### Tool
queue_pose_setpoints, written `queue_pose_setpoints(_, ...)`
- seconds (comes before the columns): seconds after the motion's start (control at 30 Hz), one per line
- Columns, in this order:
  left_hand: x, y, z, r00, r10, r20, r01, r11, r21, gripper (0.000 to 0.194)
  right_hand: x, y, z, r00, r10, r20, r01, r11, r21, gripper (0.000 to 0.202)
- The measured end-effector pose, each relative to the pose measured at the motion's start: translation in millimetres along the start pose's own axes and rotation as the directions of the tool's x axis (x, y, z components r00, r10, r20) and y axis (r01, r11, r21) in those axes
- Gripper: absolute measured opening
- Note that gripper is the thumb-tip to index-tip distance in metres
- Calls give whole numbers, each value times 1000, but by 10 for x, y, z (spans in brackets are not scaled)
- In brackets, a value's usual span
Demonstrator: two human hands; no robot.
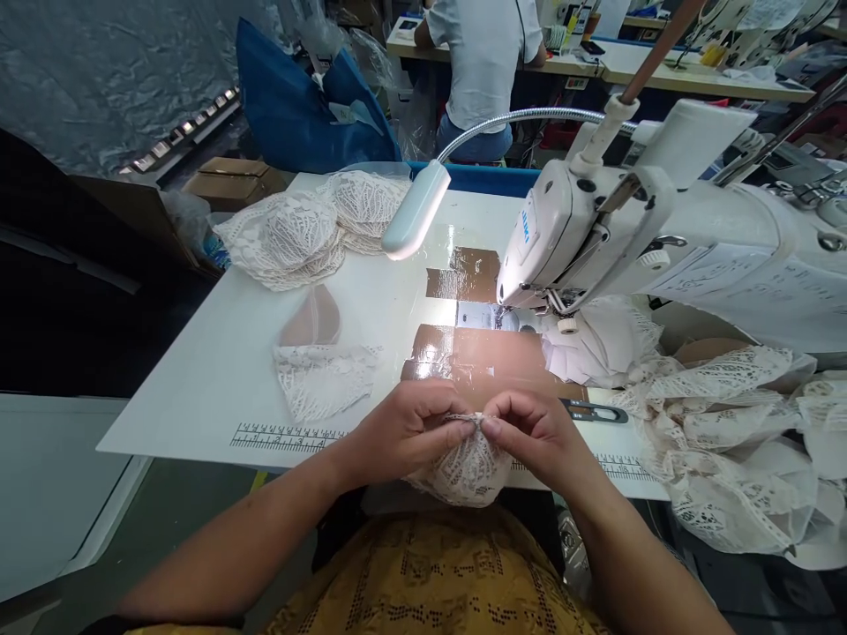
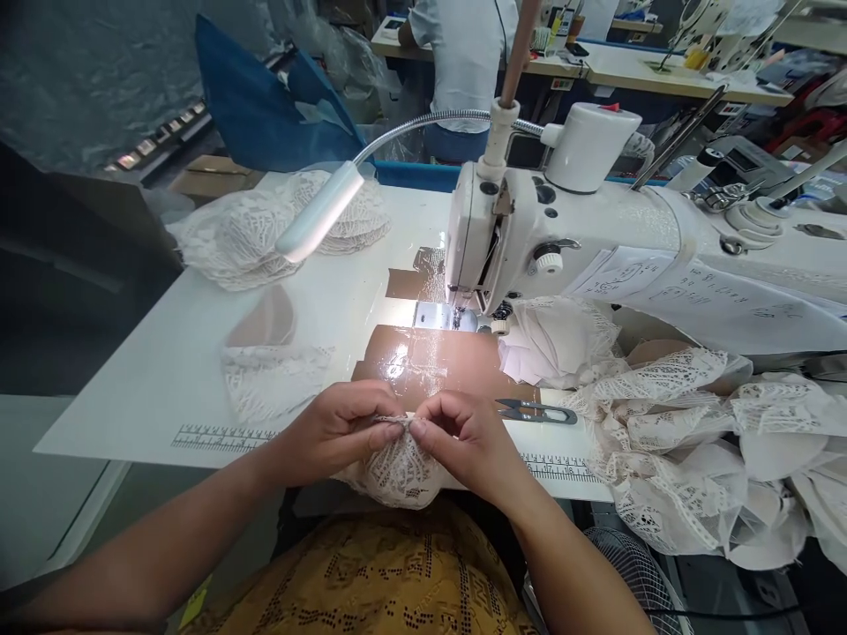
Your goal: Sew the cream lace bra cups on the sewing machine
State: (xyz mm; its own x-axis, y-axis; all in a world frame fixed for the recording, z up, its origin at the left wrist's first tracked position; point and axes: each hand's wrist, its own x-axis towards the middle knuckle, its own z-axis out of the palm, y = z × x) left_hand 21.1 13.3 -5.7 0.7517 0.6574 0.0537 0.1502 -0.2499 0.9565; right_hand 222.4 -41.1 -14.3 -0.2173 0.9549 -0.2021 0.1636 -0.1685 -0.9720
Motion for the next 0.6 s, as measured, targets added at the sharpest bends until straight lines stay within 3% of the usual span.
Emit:
queue_pose_setpoints(0.2, 73, -1, 65, 993, -115, -13, 108, 960, -259, 18, 41, 10, -41, 1000, -14, 27, 12, 997, 71, 24)
queue_pose_setpoints(0.3, 103, -57, 114, 963, -269, 5, 234, 826, -513, 21, 82, 13, -60, 999, -10, 42, 5, 995, 102, 26)
queue_pose_setpoints(0.4, 108, -72, -20, 905, -425, -24, 307, 691, -655, 26, 99, 16, -145, 1000, -16, 25, 14, 998, 66, 24)
queue_pose_setpoints(0.43, 105, -55, -115, 883, -456, -109, 290, 715, -636, 26, 94, 18, -194, 1000, -14, -2, 14, 999, 43, 23)
queue_pose_setpoints(0.5, 111, 7, -337, 815, -416, -404, 213, 863, -458, 24, 71, 19, -309, 996, -8, -84, 7, 1000, -20, 22)
queue_pose_setpoints(0.57, 164, 70, -512, 723, -195, -663, 185, 979, -85, 22, 46, 7, -422, 986, -19, -164, 0, 994, -109, 21)
queue_pose_setpoints(0.6, 220, 85, -552, 709, -49, -704, 194, 973, 127, 21, 40, -9, -469, 982, -30, -185, -1, 986, -164, 19)
